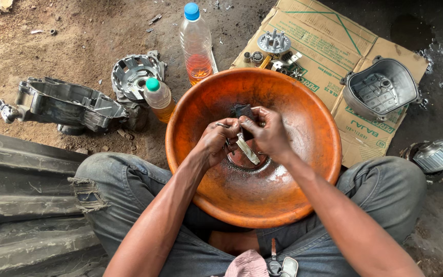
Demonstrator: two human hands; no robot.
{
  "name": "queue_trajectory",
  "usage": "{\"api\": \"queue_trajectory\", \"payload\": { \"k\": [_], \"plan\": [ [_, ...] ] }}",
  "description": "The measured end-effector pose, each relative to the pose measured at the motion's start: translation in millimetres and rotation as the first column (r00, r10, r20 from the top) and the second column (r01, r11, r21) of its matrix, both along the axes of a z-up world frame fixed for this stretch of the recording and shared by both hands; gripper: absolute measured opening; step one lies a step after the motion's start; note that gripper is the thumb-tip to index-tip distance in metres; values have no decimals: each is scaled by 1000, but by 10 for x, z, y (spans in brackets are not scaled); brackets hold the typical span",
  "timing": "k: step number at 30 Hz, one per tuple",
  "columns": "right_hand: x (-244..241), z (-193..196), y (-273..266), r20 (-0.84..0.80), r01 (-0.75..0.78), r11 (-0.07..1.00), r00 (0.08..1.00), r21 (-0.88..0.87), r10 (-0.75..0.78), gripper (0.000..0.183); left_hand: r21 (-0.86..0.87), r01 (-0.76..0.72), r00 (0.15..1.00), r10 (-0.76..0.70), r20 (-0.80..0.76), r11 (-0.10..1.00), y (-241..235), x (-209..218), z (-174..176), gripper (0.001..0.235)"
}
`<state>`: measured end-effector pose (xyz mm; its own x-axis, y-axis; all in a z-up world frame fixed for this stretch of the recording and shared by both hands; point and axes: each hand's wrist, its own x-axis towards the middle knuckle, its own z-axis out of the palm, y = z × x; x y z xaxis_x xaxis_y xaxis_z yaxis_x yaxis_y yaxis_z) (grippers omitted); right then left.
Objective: The person sits on the ground and scrubs a small metal mechanical part with a brush inside an orange plastic basin filled with liquid. The person repeatedly scrubs the part and dips it into the liquid, while other disassembled engine components and bottles are visible on the surrounding ground.
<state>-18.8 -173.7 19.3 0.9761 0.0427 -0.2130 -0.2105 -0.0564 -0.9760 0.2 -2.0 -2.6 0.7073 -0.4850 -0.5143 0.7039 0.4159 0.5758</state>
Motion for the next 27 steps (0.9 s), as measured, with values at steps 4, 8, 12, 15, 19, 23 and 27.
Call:
{"api": "queue_trajectory", "payload": {
  "k": [4,8,12,15,19,23,27],
  "plan": [
    [-3,51,106,79,63,998,995,15,-64,13,-15,-58,996,57,-63,998,3,16,-50,11],
    [-1,96,139,101,76,996,992,44,-80,11,-32,-115,989,111,-99,993,-80,35,-83,14],
    [-4,148,147,-46,95,990,995,99,-91,11,42,-147,986,150,-67,988,-88,55,-73,15],
    [20,127,140,-82,104,978,993,182,-90,12,147,-136,989,142,-32,980,-98,52,-35,15],
    [-27,157,136,51,-11,997,999,73,8,11,141,-142,983,156,-95,980,-87,12,31,15],
    [-24,189,167,-165,168,972,976,164,-141,7,159,-134,989,143,-44,978,-99,48,-2,16],
    [2,58,114,-124,155,963,984,222,-130,5,165,-112,993,117,-22,980,-129,6,-16,15]
  ]
}}
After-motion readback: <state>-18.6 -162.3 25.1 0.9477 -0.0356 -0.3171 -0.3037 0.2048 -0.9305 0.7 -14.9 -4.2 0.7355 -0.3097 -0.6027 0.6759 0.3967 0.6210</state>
